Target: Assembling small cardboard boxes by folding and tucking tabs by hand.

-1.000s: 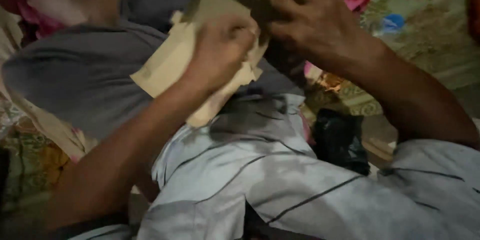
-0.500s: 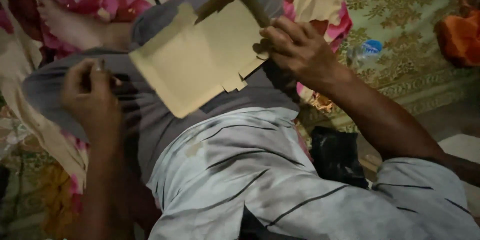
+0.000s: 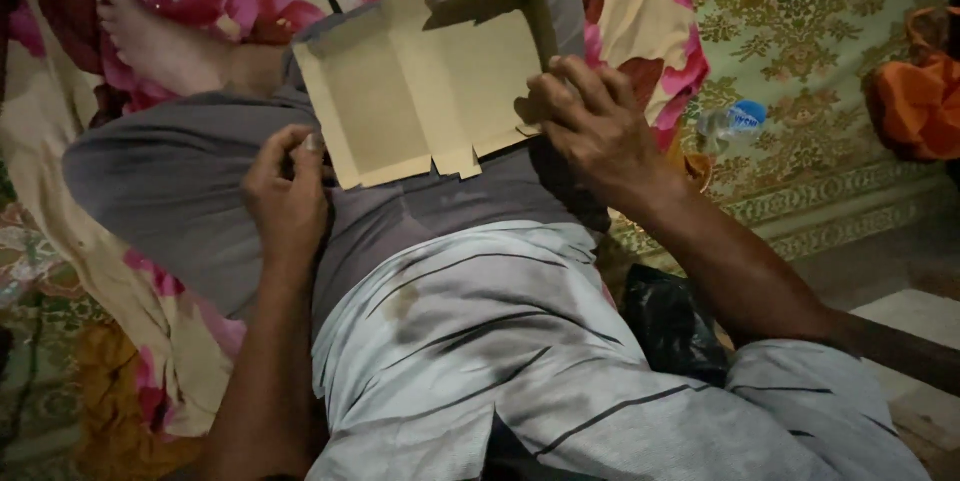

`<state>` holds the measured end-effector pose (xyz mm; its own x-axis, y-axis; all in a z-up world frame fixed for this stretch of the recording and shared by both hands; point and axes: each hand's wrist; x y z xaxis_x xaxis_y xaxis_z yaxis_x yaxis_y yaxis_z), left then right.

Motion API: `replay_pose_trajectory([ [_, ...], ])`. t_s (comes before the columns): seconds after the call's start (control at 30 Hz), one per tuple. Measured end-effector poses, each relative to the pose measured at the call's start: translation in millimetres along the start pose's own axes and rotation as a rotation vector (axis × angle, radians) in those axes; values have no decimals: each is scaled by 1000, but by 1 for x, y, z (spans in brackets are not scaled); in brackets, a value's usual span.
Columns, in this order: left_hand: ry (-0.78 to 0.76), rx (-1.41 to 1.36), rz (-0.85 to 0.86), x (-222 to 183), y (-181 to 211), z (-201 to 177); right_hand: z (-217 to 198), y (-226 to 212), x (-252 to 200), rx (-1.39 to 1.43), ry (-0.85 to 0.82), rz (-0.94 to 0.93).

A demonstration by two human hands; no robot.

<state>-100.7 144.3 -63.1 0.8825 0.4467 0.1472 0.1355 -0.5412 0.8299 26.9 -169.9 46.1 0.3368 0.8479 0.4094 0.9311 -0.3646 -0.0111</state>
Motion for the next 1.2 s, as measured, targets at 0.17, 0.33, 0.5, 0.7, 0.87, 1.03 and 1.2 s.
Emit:
replay_pose_trajectory([
  [0.17, 18, 14, 47, -1, -1, -1, 16, 5, -19, 7, 4, -53],
  [0.33, 1, 28, 66, 0, 4, -5, -1, -11, -8, 2, -102, 61],
  [0.5, 3, 125, 109, 0, -2, -2, 13, -8, -20, 19, -114, 93],
  [0.7, -32, 174, 187, 0, 2, -3, 15, -6, -22, 0, -134, 85],
  [0.87, -49, 211, 225, -1, -2, -2, 16, -7, -26, -37, -149, 127],
  [1.03, -62, 258, 255, 1, 0, -1, 29, 3, -40, 74, -63, 73],
  [1.2, -75, 269, 250, 1, 9, -5, 6, -21, -20, 145, -106, 156],
])
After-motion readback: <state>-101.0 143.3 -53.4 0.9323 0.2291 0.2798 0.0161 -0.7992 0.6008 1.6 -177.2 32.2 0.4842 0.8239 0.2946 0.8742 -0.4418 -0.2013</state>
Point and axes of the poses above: each hand's wrist, its own x-axis towards the middle knuckle, its own z-axis out of the palm, y = z × x, and after that the axes turned 14 degrees about x, right-handed
